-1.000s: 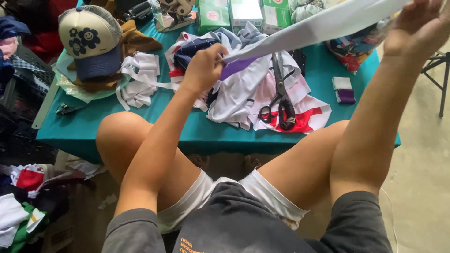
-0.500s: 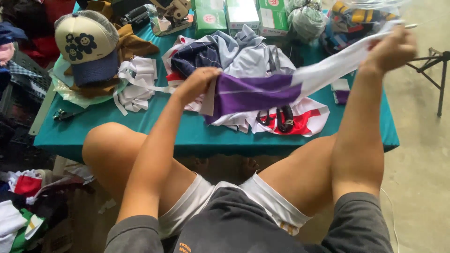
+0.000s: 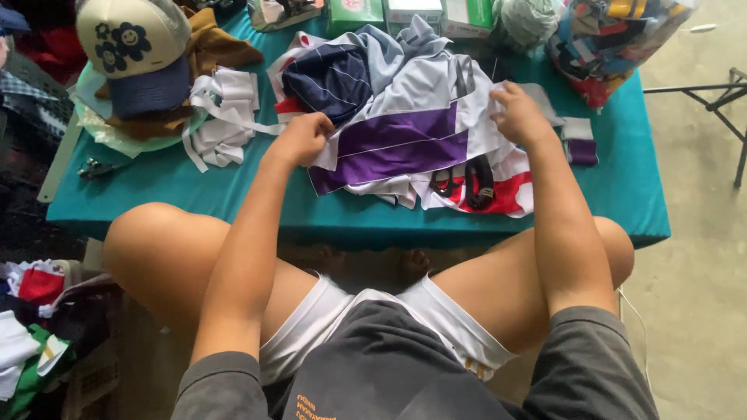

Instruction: Cutting a purple fabric strip from a garment using scissors on a blue table

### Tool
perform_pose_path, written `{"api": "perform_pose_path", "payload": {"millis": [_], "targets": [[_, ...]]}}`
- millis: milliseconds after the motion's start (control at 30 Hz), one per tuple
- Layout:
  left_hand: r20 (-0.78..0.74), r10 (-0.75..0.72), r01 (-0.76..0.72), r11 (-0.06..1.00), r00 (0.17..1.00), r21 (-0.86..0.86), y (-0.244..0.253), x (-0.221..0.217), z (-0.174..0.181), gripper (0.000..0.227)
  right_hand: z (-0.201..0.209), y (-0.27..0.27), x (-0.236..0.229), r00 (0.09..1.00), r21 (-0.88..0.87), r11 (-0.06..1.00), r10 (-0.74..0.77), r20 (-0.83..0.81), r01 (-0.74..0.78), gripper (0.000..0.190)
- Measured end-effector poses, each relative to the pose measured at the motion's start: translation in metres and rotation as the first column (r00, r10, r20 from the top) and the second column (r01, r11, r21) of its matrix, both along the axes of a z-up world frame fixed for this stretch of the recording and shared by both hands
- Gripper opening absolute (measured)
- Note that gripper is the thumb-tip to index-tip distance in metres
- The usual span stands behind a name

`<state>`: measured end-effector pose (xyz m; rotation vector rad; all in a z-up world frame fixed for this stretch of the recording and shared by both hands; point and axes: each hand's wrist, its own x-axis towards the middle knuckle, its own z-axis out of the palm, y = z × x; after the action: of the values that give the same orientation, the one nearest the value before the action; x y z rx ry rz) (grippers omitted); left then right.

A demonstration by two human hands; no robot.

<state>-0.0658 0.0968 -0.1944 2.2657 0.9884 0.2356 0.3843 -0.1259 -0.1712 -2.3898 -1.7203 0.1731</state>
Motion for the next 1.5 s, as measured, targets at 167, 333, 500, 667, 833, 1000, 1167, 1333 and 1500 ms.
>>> {"api": "perform_pose_path", "payload": {"millis": [167,333,500,667,833,1000,1167,1333,1500], "targets": [[0.032,0.105,-0.103,0.993,0.994,-0.064,-0.042,-0.019,0.08,0.028,0.011,0.005,-0.027,0.996,-0.045,0.995,-0.092,-0.004,0.092,0.053],[-0.179,-0.053,0.082,0.984,0.982,0.157,-0.037,-0.01,0.025,0.05,0.034,-0.002,-0.054,0.982,-0.023,0.987,-0.156,0.109,0.159,0.049],[0.048,0.12,-0.114,0.987,0.992,-0.117,0.005,-0.027,0.018,0.039,0.007,-0.002,-0.033,0.961,0.097,0.985,-0.16,0.227,0.141,0.035],[0.231,0.432,-0.22,0.767,0.872,-0.602,-0.01,-0.04,0.042,0.042,0.009,-0.007,-0.024,0.926,0.2,0.978,-0.128,0.354,0.059,0.024],[0.375,0.285,-0.057,0.855,0.882,-0.515,-0.017,-0.048,0.055,0.04,0.038,-0.013,-0.037,0.994,0.295,0.955,-0.017,0.108,-0.016,0.013],[0.565,0.47,-0.191,0.855,0.678,-0.481,0.022,-0.05,0.041,0.03,0.072,-0.019,-0.031,0.937,0.212,0.967,-0.062,-0.345,0.142,0.029],[0.729,0.546,-0.306,0.837,0.413,-0.454,0.025,-0.061,0.078,0.033,0.114,-0.034,-0.045,0.824,0.034,0.991,-0.089,-0.559,0.13,0.037],[0.866,0.427,-0.462,0.843,0.26,-0.276,0.04,-0.078,0.075,0.03,0.11,-0.039,-0.039,0.832,-0.208,0.974,-0.189,-0.522,0.091,0.047],[0.839,0.422,-0.589,0.793,0.344,-0.158,0.046,-0.085,0.07,0.027,0.096,-0.044,-0.03,0.785,-0.088,0.977,-0.208,-0.584,0.193,0.021]]}}
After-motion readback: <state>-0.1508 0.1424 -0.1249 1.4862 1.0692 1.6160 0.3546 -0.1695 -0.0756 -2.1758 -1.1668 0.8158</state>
